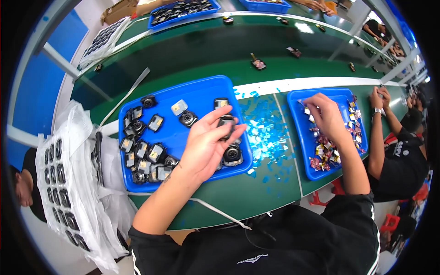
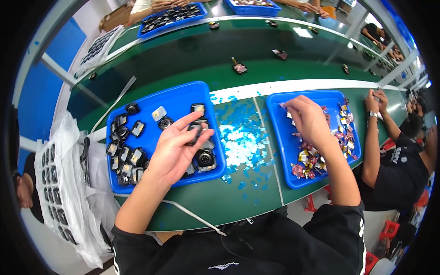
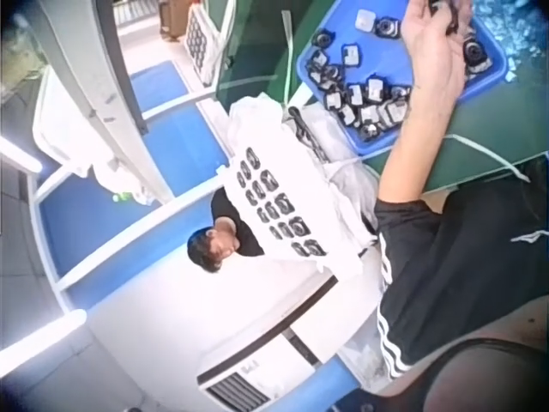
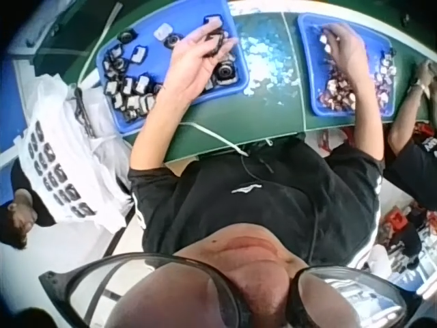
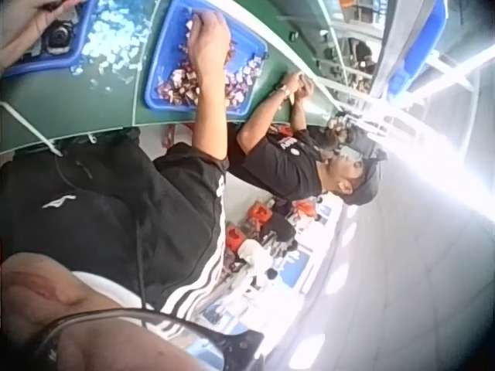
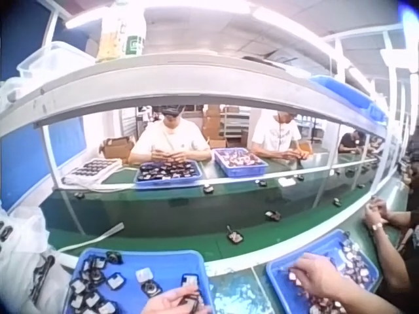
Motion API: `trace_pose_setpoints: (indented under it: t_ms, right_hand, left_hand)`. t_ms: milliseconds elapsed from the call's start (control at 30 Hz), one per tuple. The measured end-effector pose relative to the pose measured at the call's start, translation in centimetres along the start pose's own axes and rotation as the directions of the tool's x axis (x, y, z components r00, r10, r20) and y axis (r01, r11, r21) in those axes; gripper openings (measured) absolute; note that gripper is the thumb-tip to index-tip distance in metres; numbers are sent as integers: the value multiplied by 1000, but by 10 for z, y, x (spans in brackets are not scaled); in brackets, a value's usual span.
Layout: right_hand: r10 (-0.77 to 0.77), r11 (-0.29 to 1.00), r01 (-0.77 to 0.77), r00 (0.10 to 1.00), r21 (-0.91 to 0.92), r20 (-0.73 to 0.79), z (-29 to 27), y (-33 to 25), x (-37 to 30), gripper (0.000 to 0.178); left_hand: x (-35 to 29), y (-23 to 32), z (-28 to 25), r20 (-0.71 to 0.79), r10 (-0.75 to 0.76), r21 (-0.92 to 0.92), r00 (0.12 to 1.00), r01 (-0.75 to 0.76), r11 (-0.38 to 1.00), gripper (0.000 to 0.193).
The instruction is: Assembling small electronic components, specifically attaching camera modules or similar sensors to a housing.
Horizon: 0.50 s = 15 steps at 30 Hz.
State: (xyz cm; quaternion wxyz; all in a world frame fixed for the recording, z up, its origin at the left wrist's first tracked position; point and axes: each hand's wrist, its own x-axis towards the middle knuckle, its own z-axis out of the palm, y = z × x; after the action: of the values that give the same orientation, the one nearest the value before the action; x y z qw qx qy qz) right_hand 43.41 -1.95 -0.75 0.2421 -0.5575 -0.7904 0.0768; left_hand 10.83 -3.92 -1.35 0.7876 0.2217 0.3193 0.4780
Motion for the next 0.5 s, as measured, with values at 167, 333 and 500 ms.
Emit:
trace_pose_setpoints:
  t_ms: [167,333,500]
  right_hand:
    - [111,970,-50,962,238,-250,-19,-59,-15,12]
    - [215,628,-88,974,773,-64,-11,-120,-31,15]
    - [186,555,-177,979,813,86,10,-135,-20,8]
  left_hand:
    - [-5,1,-2,-189,-4,106,982,24,994,20]
    - [-11,-6,10,13,-28,154,1000,26,988,17]
    - [-22,-12,22,326,63,659,943,-274,701,20]
